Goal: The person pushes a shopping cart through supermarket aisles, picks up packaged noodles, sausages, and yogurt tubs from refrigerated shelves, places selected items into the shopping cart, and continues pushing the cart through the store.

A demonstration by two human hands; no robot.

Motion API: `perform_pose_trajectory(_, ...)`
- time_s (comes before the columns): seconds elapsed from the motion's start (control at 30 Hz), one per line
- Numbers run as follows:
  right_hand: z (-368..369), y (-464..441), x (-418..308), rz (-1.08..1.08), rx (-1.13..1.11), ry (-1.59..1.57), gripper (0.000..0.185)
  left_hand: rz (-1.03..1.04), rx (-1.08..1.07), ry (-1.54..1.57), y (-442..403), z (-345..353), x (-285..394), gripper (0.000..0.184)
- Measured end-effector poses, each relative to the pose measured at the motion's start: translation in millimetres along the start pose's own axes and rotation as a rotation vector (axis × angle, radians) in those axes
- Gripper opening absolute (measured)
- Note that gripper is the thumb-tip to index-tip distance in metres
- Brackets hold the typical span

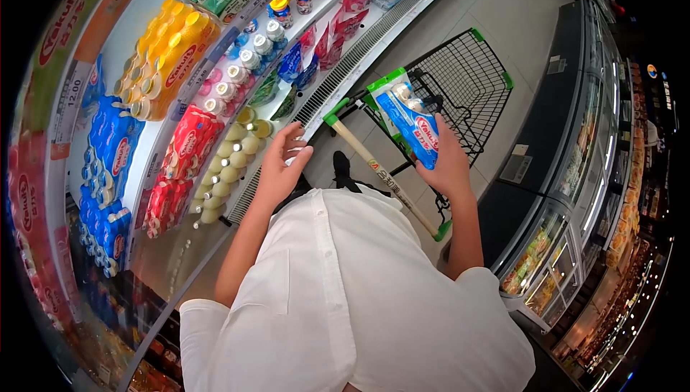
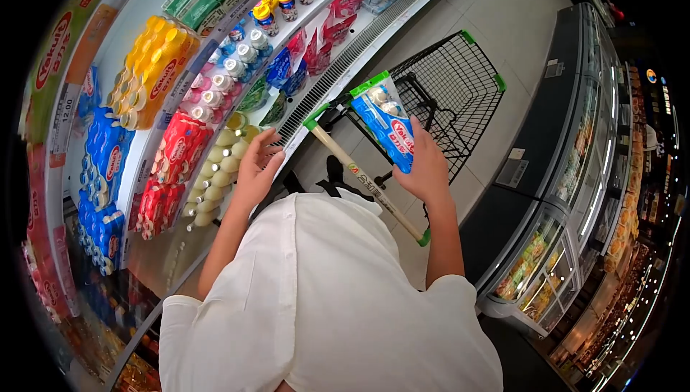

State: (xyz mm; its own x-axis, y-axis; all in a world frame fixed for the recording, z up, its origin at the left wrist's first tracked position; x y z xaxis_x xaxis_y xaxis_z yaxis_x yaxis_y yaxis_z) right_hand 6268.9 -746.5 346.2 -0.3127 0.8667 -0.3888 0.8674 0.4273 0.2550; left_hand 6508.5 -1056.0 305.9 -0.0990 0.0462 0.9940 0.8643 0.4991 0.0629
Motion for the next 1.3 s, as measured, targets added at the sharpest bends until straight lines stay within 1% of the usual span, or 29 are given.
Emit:
perform_pose_trajectory(0.07,0,2,-34,-0.341,0.062,-0.047,0.109,-0.016,-0.002,0.131,-14,2,11,0.064)
perform_pose_trajectory(0.1,2,4,-51,-0.448,0.080,-0.072,0.106,0.029,-0.002,0.158,-19,0,16,0.067)
perform_pose_trajectory(0.13,4,5,-68,-0.490,0.062,-0.089,0.106,-0.018,-0.004,0.181,-24,-5,21,0.070)
perform_pose_trajectory(0.17,5,6,-87,-0.625,0.078,-0.081,0.105,-0.093,0.010,0.219,-27,-10,30,0.076)
perform_pose_trajectory(0.2,9,7,-105,-0.765,0.096,-0.076,0.104,-0.099,0.012,0.264,-27,-17,38,0.074)
perform_pose_trajectory(0.23,16,6,-118,-0.833,0.024,-0.101,0.105,-0.067,0.005,0.224,-24,-25,42,0.068)
perform_pose_trajectory(0.27,22,7,-132,-0.896,0.006,-0.120,0.105,-0.036,0.003,0.182,-19,-36,45,0.062)
perform_pose_trajectory(0.33,35,7,-157,-0.938,-0.087,-0.156,0.102,-0.082,0.066,0.326,-1,-61,46,0.049)
perform_pose_trajectory(0.37,47,3,-166,-0.955,-0.087,-0.231,0.106,-0.099,0.134,0.325,11,-73,39,0.044)
perform_pose_trajectory(0.4,57,1,-175,-0.913,-0.071,-0.298,0.112,-0.075,0.175,0.358,21,-86,28,0.046)
perform_pose_trajectory(0.47,70,0,-200,-0.764,-0.117,-0.507,0.114,-0.064,0.319,0.528,48,-104,29,0.050)
perform_pose_trajectory(0.5,86,-1,-204,-0.547,-0.409,-0.651,0.106,-0.089,0.418,0.564,61,-113,23,0.051)
perform_pose_trajectory(0.53,103,-2,-212,-0.583,-0.431,-0.642,0.106,-0.071,0.457,0.565,73,-120,18,0.051)
perform_pose_trajectory(0.6,134,-1,-228,-0.443,-0.835,-0.867,0.085,-0.059,0.646,0.528,99,-137,10,0.049)
perform_pose_trajectory(0.63,128,6,-244,-0.347,-0.956,-0.770,0.064,-0.113,0.662,0.464,112,-147,13,0.048)
perform_pose_trajectory(0.67,128,10,-260,-0.372,-0.966,-0.761,0.064,-0.027,0.684,0.410,121,-156,-1,0.051)
perform_pose_trajectory(0.73,129,20,-292,-0.415,-1.038,-0.792,0.056,0.016,0.748,0.161,146,-168,31,0.055)
perform_pose_trajectory(0.77,125,23,-310,-0.488,-1.012,-0.781,0.056,0.088,0.800,0.119,156,-174,45,0.056)
perform_pose_trajectory(0.8,121,26,-331,-0.569,-0.941,-0.786,0.055,0.096,0.809,0.118,166,-188,60,0.056)
perform_pose_trajectory(0.87,93,24,-399,-0.824,-0.753,-0.558,0.052,0.292,0.773,-0.437,184,-229,100,0.054)
perform_pose_trajectory(0.93,71,25,-445,-1.030,-0.495,-0.399,0.051,0.286,0.816,-0.756,190,-251,141,0.056)
perform_pose_trajectory(0.97,72,22,-463,-1.144,-0.356,-0.434,0.050,0.270,0.854,-0.832,191,-259,155,0.059)
perform_pose_trajectory(1.0,68,21,-481,-1.239,-0.231,-0.428,0.049,0.307,0.842,-0.979,189,-275,155,0.060)
perform_pose_trajectory(1.07,68,16,-512,-1.309,-0.068,-0.319,0.048,0.269,0.834,-1.094,185,-299,156,0.062)
perform_pose_trajectory(1.1,70,13,-526,-1.312,-0.060,-0.320,0.048,0.277,0.837,-1.096,183,-310,155,0.062)
perform_pose_trajectory(1.17,77,8,-546,-1.388,0.095,-0.154,0.051,0.246,0.813,-1.269,178,-326,147,0.063)
perform_pose_trajectory(1.2,84,4,-552,-1.384,0.104,-0.155,0.051,0.255,0.809,-1.270,175,-331,141,0.063)
perform_pose_trajectory(1.27,97,-4,-558,-1.402,0.220,-0.026,0.053,0.191,0.762,-1.381,167,-338,132,0.060)
perform_pose_trajectory(1.3,100,-4,-560,-1.356,0.160,0.059,0.054,0.176,0.741,-1.380,166,-334,136,0.056)
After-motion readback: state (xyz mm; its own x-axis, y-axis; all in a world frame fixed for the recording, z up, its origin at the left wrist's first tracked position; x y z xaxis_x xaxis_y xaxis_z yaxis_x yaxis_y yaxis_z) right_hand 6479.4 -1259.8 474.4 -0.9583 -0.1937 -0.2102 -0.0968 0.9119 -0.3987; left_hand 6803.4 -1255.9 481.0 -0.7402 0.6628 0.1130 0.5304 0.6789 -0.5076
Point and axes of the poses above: each hand's wrist, its own y-axis away from the middle knuckle, its own z-axis out of the palm, x = y × z, the point moved 2 cm from there along -y, towards the middle knuckle, and after that the axes turned 11 degrees about z, right-handed, at the moved point
